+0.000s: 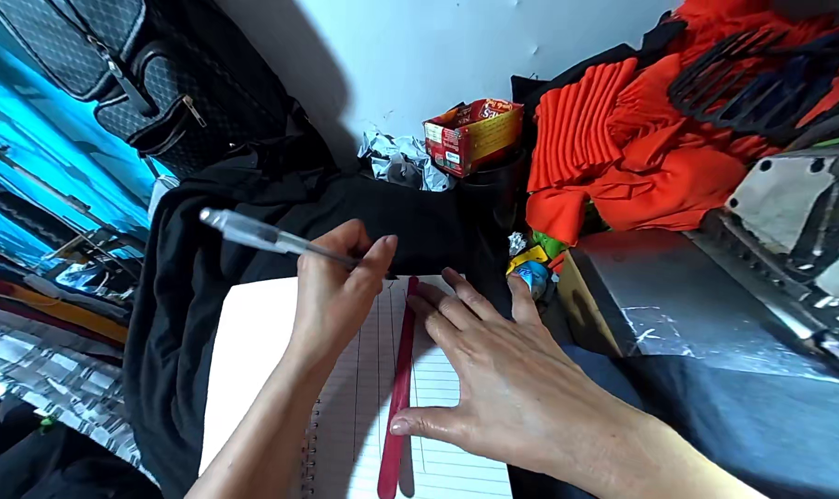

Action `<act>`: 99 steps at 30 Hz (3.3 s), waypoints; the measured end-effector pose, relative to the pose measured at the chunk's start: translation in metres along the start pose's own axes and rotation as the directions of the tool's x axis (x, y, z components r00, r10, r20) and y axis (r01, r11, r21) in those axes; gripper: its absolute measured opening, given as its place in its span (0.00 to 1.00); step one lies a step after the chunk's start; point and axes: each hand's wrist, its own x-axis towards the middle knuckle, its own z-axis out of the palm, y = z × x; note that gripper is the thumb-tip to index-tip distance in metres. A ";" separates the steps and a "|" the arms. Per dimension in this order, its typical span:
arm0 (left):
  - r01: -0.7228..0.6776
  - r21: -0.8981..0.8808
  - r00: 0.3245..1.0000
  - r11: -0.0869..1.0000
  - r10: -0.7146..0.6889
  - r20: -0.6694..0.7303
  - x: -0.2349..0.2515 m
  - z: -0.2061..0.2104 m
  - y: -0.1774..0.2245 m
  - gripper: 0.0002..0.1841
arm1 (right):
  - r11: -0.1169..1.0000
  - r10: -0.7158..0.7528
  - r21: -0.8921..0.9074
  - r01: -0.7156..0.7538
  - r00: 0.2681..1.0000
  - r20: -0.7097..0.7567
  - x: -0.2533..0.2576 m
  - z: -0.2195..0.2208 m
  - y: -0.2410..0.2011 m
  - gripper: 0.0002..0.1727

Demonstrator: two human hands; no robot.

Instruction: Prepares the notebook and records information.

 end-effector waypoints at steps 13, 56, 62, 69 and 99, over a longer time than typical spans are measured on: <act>-0.084 0.072 0.992 0.994 0.077 0.098 0.011 0.005 -0.018 0.17 | 1.000 0.018 0.009 -0.017 0.994 -0.112 0.000 0.017 -0.002 0.65; -0.092 0.071 0.993 0.993 0.086 0.081 0.012 0.012 -0.025 0.16 | 1.000 0.014 -0.019 -0.015 0.999 -0.042 0.001 0.011 -0.003 0.65; -0.023 -0.417 0.985 0.909 -0.052 -0.167 -0.001 -0.008 -0.011 0.18 | 0.999 -0.049 -0.007 0.049 0.998 0.038 -0.004 -0.005 0.019 0.64; 0.024 -0.453 0.924 0.891 -0.192 -0.330 -0.089 -0.040 0.004 0.13 | 0.985 -0.171 -0.011 0.174 0.976 0.137 -0.012 -0.015 0.039 0.68; 0.116 -0.405 0.876 0.907 -0.285 -0.389 -0.188 -0.051 0.005 0.13 | 0.992 -0.118 0.073 0.104 0.967 0.227 -0.013 -0.024 0.034 0.67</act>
